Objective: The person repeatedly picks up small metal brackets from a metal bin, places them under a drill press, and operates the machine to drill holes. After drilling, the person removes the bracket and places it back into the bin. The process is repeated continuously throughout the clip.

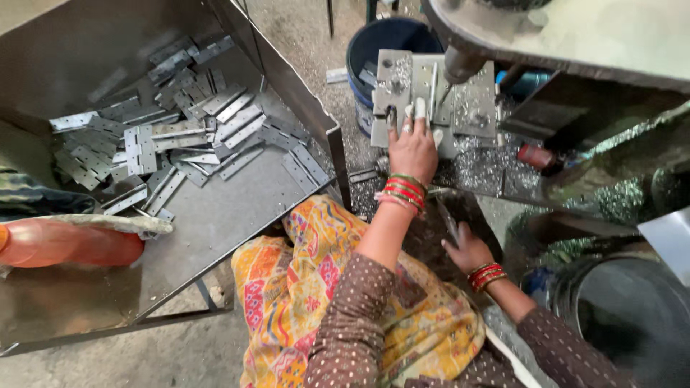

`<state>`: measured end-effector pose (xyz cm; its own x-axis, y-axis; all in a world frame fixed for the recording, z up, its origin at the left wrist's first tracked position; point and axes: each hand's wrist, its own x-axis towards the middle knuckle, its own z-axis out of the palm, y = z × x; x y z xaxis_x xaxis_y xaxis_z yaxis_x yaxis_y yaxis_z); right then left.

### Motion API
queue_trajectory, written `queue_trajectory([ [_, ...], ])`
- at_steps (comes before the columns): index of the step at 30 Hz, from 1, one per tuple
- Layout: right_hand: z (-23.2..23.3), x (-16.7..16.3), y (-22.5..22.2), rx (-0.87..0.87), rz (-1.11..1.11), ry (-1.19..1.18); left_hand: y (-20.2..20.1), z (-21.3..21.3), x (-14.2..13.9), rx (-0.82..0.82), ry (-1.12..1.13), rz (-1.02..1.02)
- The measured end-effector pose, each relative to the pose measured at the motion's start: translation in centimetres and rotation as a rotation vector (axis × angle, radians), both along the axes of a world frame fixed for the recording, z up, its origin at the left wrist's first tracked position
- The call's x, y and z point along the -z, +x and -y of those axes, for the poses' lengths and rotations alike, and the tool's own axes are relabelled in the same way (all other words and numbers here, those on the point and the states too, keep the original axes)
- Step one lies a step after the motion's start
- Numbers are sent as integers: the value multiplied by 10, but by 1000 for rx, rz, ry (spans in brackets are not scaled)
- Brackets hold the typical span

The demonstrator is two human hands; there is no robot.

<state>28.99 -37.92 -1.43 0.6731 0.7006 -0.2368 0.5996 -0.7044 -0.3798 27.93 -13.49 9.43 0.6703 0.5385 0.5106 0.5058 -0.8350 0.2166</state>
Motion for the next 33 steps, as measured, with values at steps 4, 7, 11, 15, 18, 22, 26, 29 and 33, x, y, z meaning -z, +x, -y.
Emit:
queue_trajectory([
  [4,-9,-34,28,-16,-54,-246,0,-9,-5,33,-92,-157],
  [7,-11,-47,35,-114,21,-170,14,-20,-7,33,-63,-221],
  [11,-4,-24,15,24,-41,-48,33,-31,-3,24,-103,-237],
  [15,-1,15,-4,-23,181,152,18,-27,-4,62,-99,22],
  [18,0,21,-4,-29,112,119,-22,-19,-12,126,-61,-119],
  [22,4,10,20,-46,52,-12,-101,-25,-13,53,-207,362],
  [26,0,-26,39,97,-200,-169,-165,-97,27,-414,-302,355],
  [29,-14,-41,38,39,-137,-177,-184,-166,73,-461,-265,299],
  [33,-28,-52,33,81,-165,-193,-177,-222,120,-500,-292,89],
])
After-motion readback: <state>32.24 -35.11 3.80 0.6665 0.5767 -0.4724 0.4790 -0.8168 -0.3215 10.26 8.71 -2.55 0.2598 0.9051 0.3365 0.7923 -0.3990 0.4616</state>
